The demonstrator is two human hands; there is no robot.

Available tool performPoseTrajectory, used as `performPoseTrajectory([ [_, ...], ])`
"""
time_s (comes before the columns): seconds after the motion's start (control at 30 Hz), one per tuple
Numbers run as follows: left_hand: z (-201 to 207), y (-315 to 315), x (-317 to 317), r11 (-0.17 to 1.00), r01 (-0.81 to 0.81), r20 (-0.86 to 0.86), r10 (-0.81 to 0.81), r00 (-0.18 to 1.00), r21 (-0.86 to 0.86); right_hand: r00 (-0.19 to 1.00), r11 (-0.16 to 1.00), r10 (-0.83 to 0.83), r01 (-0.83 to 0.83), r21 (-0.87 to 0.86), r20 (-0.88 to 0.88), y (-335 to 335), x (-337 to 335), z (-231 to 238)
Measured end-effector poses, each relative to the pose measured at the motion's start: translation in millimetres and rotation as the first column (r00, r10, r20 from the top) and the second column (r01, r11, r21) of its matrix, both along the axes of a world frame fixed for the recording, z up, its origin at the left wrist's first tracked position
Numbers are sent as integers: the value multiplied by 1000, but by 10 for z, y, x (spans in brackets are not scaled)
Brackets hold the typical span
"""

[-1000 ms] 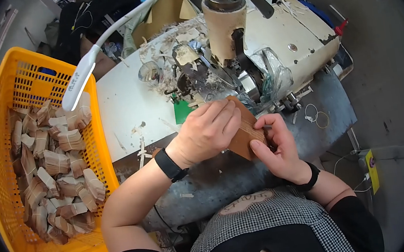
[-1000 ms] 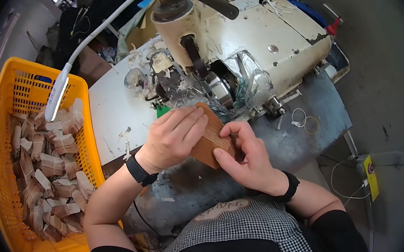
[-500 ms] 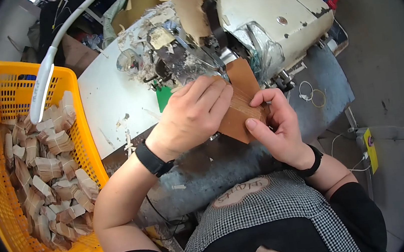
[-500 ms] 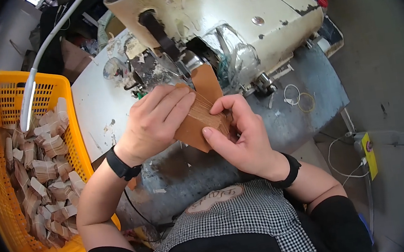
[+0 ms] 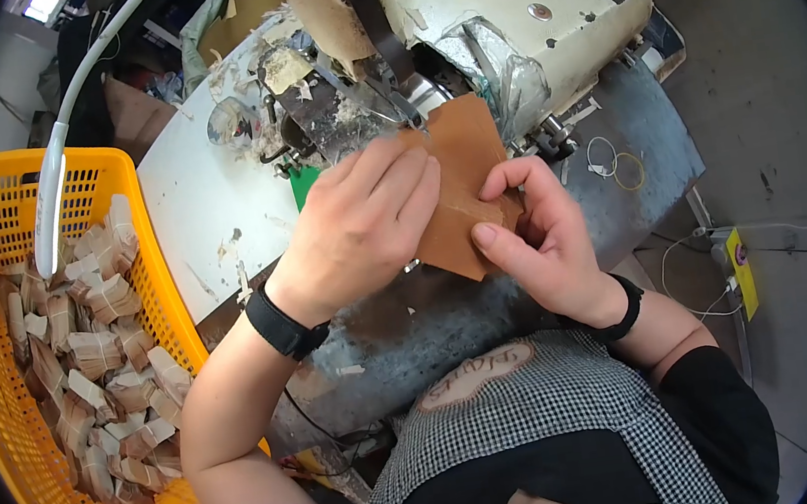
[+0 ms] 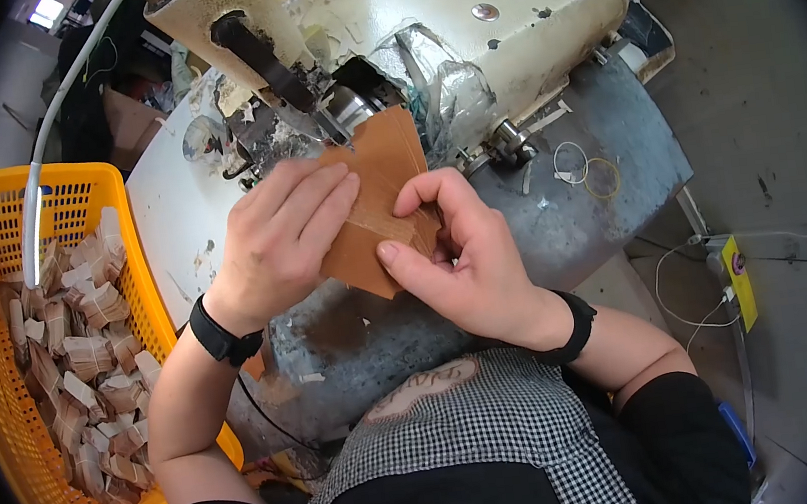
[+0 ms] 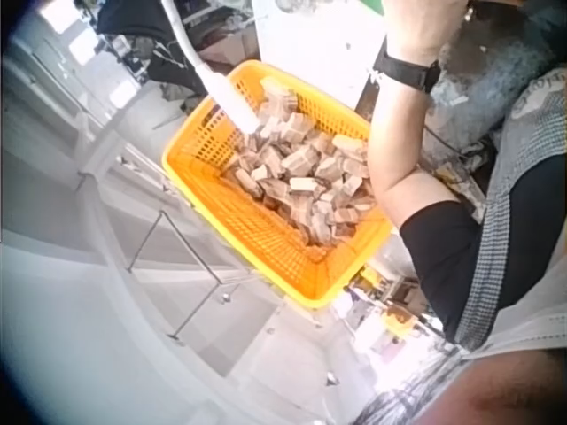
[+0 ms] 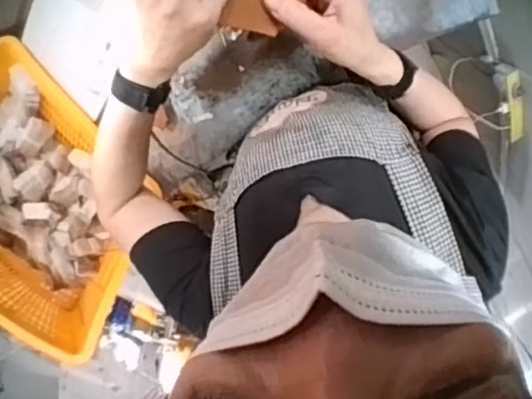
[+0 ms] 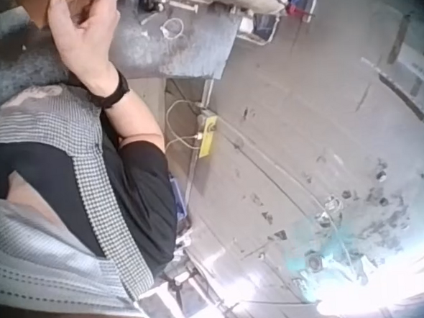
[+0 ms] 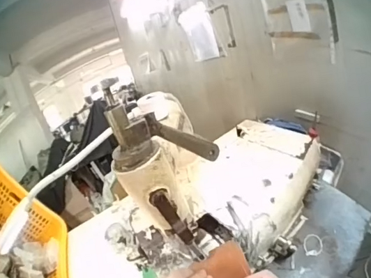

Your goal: The recorder uses an industrial skiving machine to thin the edges of leather shoe components.

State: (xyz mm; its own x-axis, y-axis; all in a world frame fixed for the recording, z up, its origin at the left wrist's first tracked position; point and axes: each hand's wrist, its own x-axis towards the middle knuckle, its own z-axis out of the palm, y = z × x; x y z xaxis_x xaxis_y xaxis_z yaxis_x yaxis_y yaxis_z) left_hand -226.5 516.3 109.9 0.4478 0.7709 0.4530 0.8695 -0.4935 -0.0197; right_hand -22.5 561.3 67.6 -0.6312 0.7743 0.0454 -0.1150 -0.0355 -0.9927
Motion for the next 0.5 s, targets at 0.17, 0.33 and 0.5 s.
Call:
performPoseTrajectory([
  [0.17, -12, -28, -7, 999, -44, -10, 44, 999, 2, 1000, 999, -20, 20, -43, 4, 20, 7, 8],
  [0.33, 24, 8, -3, 1000, -2, -34, 2, 999, -16, 1000, 999, -18, 18, -27, -14, 15, -8, -18],
  [0.5, -18, -16, -19, 1000, -4, -12, 4, 1000, 6, 1000, 1000, -19, 19, 21, 5, 31, 9, 34],
])
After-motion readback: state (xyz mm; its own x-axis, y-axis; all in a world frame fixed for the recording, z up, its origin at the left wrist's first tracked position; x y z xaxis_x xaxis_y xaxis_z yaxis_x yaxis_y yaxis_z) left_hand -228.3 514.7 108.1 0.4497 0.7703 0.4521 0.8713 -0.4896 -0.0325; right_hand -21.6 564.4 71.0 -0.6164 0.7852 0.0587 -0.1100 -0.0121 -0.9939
